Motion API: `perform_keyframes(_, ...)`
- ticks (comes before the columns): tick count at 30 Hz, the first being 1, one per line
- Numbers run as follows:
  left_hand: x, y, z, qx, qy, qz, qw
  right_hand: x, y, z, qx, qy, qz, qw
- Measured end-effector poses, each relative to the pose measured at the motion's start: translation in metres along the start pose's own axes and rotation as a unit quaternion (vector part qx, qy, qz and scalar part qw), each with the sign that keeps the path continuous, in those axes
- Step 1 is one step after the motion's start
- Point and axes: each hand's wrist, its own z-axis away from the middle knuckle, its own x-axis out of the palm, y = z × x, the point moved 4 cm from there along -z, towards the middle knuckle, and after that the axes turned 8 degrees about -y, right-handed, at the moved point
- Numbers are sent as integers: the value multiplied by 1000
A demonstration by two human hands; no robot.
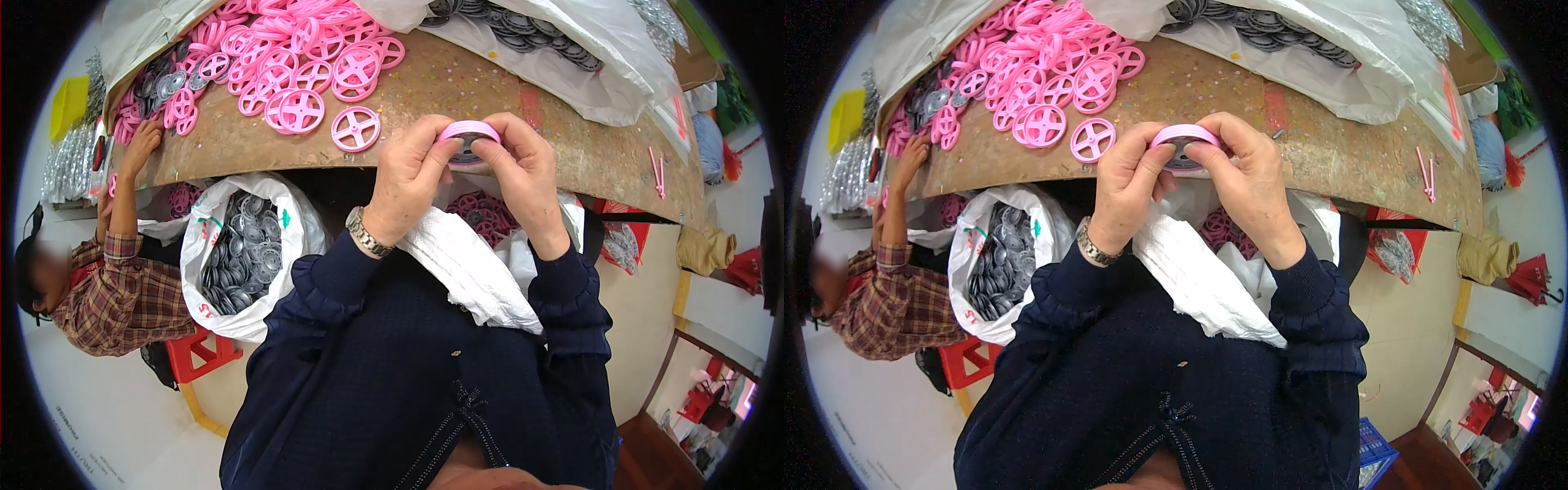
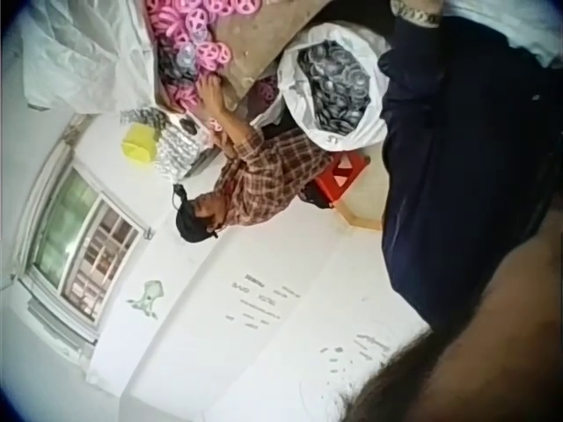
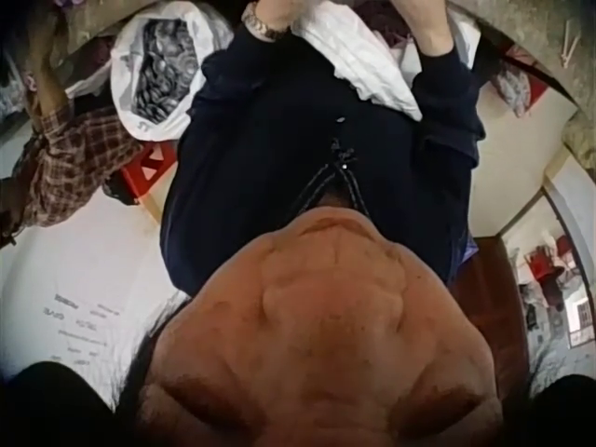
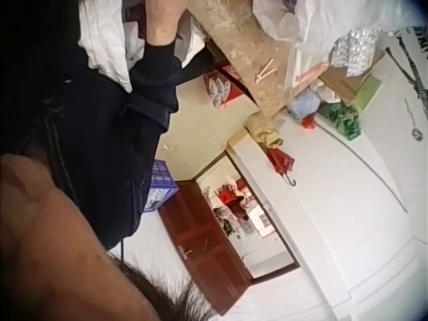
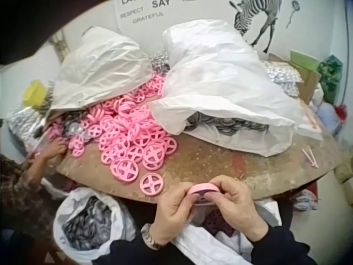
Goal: Assembling small grey plastic cores into pink circular plastic frames at a workbench.
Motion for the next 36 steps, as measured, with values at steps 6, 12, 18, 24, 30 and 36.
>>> perform_keyframes(6, 3, -2, -4, -48, -23, 14, 998, -4, 4, 0, 13, 13, -16, 1000)
perform_keyframes(12, 10, 2, 0, -97, -67, 16, 993, -9, 9, -2, 70, 11, -162, 984)
perform_keyframes(18, 10, -8, 4, -76, -52, -5, 996, -4, 9, 3, 64, -44, -92, 993)
perform_keyframes(24, 16, 0, 2, -53, -57, -31, 997, -11, 10, 9, 41, -18, -23, 999)
perform_keyframes(30, 21, -5, 13, -145, -137, 112, 973, -10, 3, 16, 79, -94, -55, 991)
perform_keyframes(36, 22, -3, 22, -23, -102, -102, 989, -2, 16, 36, 76, -71, -89, 991)
